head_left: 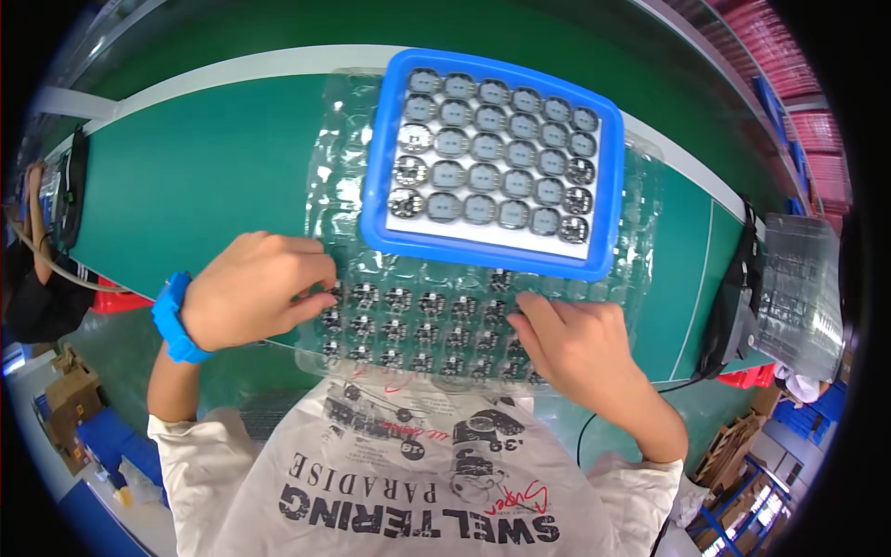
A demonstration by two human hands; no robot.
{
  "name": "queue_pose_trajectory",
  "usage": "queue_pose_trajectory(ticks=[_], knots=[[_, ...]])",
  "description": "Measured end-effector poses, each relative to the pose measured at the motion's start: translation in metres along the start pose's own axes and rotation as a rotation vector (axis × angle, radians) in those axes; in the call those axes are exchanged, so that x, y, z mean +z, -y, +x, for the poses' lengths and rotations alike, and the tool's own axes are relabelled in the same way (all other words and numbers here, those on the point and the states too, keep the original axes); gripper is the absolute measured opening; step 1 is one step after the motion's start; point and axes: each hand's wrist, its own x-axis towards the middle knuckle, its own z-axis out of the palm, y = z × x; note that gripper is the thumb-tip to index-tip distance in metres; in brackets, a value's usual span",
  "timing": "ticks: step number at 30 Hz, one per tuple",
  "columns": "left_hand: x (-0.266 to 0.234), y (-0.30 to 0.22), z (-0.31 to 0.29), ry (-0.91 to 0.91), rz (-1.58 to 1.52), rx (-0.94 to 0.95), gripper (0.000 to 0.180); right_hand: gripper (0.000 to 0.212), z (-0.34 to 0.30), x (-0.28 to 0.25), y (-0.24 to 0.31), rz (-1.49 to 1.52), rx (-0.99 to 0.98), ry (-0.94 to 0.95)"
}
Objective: Sorting small electronic components from a blue tray into individual slots of a plastic blister packaging sheet.
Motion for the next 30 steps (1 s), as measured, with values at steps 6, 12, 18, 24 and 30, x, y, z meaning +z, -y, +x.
queue_pose_trajectory(ticks=[6, 12, 18, 24, 30], knots=[[0.030, -0.010, -0.009, -0.067, 0.291, 0.038, 0.015, 0.013, 0.010, 0.024, 0.009, -0.082, 0.048, 0.092], [0.002, -0.013, -0.007, -0.251, 0.095, 0.130, 0.009, 0.008, 0.012, -0.020, -0.006, 0.078, -0.040, 0.073], [-0.033, -0.002, 0.056, -0.585, 0.236, 0.220, 0.007, 0.003, 0.051, -0.058, -0.066, -0.238, 0.060, -0.312], [-0.041, 0.009, 0.104, -0.591, 0.344, 0.248, 0.009, 0.005, 0.074, -0.046, -0.093, -0.366, -0.005, -0.216], [-0.042, 0.017, 0.103, -0.585, 0.309, 0.225, 0.007, 0.008, 0.080, -0.043, -0.089, -0.387, 0.059, -0.094]])
